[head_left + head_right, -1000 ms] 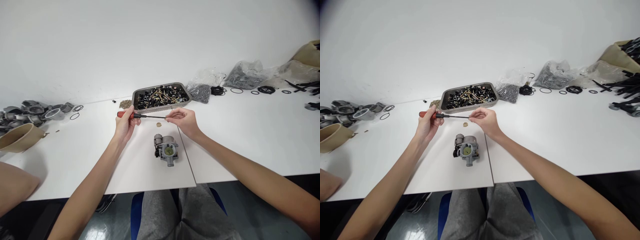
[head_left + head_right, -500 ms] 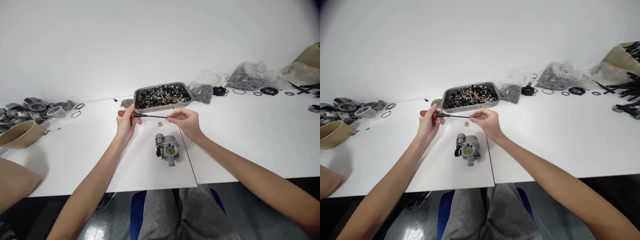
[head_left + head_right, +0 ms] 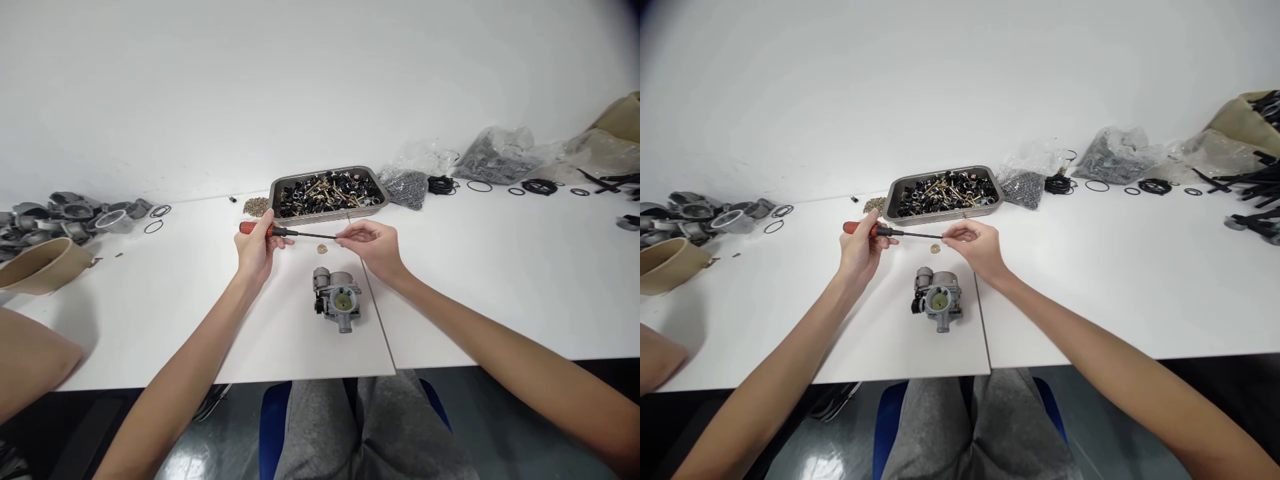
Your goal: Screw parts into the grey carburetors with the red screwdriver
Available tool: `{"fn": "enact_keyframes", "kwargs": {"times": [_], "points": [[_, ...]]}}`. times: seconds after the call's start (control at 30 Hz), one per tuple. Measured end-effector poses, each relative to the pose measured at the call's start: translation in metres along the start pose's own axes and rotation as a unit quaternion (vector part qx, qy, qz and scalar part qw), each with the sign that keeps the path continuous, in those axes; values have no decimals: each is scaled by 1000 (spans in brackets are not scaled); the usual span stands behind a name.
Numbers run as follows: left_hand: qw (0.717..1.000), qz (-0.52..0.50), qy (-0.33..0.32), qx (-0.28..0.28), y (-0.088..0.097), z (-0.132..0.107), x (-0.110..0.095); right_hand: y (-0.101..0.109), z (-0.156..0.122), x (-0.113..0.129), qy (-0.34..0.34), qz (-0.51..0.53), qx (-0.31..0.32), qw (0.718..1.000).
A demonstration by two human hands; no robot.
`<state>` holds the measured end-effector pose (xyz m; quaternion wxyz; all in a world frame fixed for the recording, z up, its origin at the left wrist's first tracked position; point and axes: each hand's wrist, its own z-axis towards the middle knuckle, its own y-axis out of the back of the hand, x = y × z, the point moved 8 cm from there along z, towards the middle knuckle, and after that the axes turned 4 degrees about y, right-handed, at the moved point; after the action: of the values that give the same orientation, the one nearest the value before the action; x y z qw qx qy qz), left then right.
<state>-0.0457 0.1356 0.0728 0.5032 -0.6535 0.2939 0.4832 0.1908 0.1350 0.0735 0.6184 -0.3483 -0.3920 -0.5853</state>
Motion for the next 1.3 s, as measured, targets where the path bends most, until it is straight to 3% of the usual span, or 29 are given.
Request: {"fn": "enact_keyframes", "kwargs": {"times": [0.27, 0.43, 0.57, 0.63, 0.73, 0.8, 0.87, 0.97, 1.1, 1.2, 1.3], "points": [[1000, -2, -6, 16, -1, 2, 0, -5, 2, -4, 3, 10, 22, 1000], [1000, -16, 18, 7, 8, 11, 0, -12, 9, -3, 35, 14, 97, 995], [1000, -13, 28, -3, 14, 15, -2, -6, 15, 1, 53, 10, 115, 992], [1000, -9, 26, -6, 16, 16, -5, -2, 17, 2, 30, 12, 122, 992], [1000, -13, 16, -11, 20, 17, -17, -9, 15, -4, -48, 22, 214, 975], [1000, -9, 0, -2, 21, 17, -32, -21, 6, -1, -71, 58, 334, 938], [1000, 6, -19, 13, 18, 16, -51, -32, -8, 11, -50, 82, 451, 887], [997, 37, -51, 46, 4, 11, -86, -41, -25, 27, 3, 17, 538, 843], [982, 105, -110, 115, -32, -4, -128, -49, -39, 41, 56, -97, 537, 836], [963, 136, -162, 168, -61, -17, -146, -55, -47, 46, 86, -121, 534, 832], [940, 157, -202, 224, -84, -28, -150, -59, -53, 46, 94, -133, 541, 825]]}}
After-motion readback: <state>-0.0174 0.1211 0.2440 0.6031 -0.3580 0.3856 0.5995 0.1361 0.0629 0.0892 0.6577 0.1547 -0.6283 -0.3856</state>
